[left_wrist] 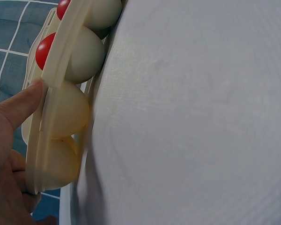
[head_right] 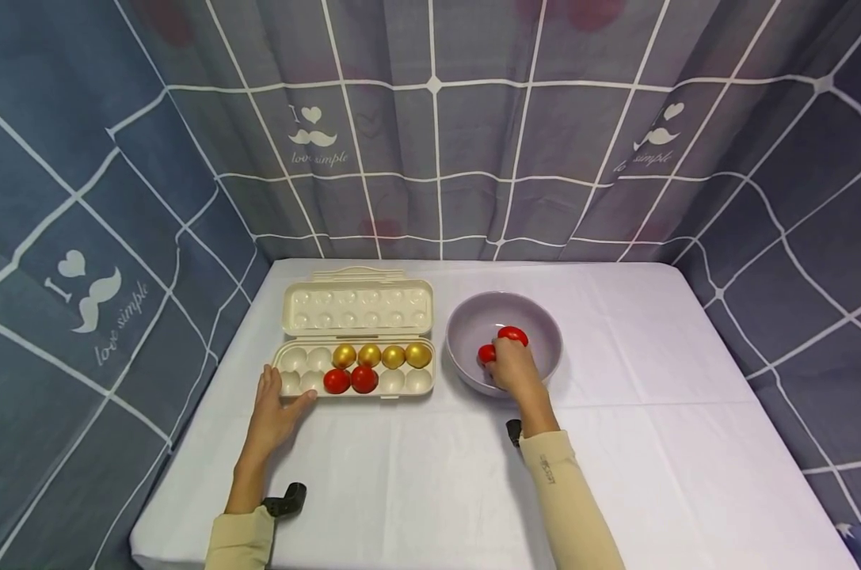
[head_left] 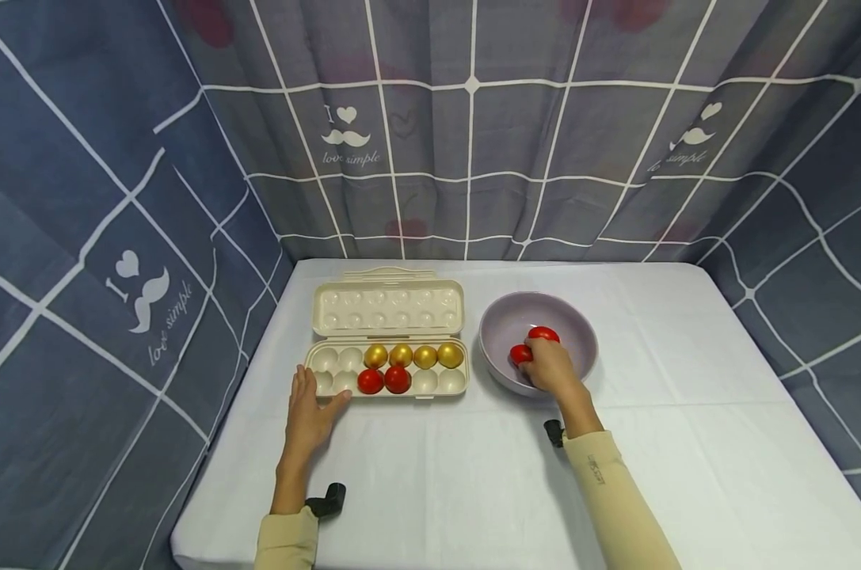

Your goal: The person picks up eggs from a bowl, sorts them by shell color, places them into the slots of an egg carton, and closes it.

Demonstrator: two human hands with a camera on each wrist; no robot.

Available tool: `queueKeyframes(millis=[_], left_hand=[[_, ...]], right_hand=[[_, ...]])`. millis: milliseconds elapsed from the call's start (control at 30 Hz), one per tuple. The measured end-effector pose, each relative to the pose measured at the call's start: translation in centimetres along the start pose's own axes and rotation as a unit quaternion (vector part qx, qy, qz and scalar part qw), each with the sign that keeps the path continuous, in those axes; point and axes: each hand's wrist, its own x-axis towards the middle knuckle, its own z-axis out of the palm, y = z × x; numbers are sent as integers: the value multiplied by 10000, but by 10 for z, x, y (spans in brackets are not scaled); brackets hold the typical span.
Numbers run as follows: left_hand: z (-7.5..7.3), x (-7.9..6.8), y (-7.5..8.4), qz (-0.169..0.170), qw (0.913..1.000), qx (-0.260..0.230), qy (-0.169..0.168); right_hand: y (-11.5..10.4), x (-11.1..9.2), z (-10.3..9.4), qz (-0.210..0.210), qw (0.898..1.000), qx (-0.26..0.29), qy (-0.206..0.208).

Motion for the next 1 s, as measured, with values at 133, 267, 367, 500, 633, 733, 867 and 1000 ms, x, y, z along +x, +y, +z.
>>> queueKeyframes(millis=[133, 267, 367, 500, 633, 733, 867, 1000], left_hand=[[0, 0, 1, -51, 10000, -8, -69], [-1, 1, 1, -74, 9999, 33, -98], [-1, 1, 1, -70, 9999, 50, -91], [-1, 0, 1, -88, 9999, 37, -83], [0, 0, 0, -107, 9999, 43, -42], [1, 0, -1, -88, 10000, 35, 26], [1, 0, -1, -56, 10000, 10, 67], [1, 1, 0, -108, 9999, 28, -15]], right_hand=[[-1, 4, 2, -93, 9999, 110, 27], [-1, 5, 2, -35, 9997, 249, -12], [0, 5, 2, 4, 9996, 276, -32], [2, 5, 3, -37, 9997, 260, 28], [2, 5, 4, -95, 9995, 279, 98], [2, 5, 4, -85, 9993, 346, 123], [3, 4, 5, -28, 9991, 412, 122], [3, 3, 5, -26, 9987, 484, 174]])
